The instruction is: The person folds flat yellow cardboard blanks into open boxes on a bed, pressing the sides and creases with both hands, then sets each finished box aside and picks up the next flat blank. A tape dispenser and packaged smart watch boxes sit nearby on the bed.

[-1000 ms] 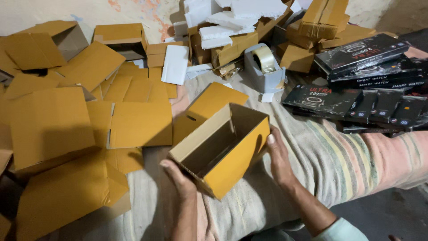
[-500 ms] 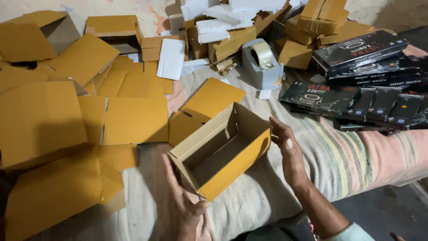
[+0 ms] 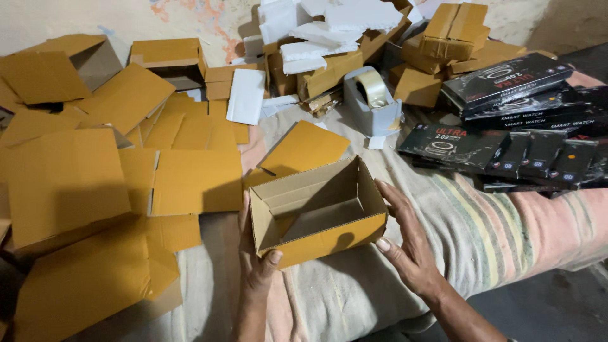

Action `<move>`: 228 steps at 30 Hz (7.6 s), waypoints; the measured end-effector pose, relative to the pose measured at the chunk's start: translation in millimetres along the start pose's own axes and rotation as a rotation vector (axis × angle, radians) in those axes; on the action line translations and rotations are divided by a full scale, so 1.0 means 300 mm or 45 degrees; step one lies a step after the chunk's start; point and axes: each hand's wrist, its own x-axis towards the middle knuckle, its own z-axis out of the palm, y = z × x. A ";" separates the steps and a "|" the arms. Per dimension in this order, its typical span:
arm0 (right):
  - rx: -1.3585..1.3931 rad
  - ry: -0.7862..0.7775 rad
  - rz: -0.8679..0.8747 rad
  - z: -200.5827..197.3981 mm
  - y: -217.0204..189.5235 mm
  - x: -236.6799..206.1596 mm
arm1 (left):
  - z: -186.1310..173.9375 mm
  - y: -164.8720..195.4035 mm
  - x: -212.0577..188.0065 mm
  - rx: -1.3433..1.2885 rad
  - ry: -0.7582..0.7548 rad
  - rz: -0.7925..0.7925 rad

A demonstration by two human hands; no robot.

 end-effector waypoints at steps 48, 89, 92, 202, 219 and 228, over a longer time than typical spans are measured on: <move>-0.927 -0.630 -0.166 0.369 -0.025 0.235 | 0.079 0.015 -0.017 1.114 -0.193 -0.039; -1.013 -0.208 0.105 0.145 0.038 0.254 | 0.351 0.019 0.230 1.524 -0.501 -0.020; -0.960 -0.201 0.248 0.150 0.030 0.250 | 0.279 0.035 0.225 1.553 -0.423 0.004; -1.152 -0.307 -0.356 0.180 0.038 0.119 | 0.209 0.081 0.159 1.670 -0.302 0.122; -1.469 -0.446 0.026 0.267 0.087 0.391 | 0.174 -0.033 0.260 1.567 -0.122 -0.449; -0.967 -0.275 -0.445 0.244 0.116 0.372 | 0.171 -0.007 0.255 1.571 -0.343 -0.076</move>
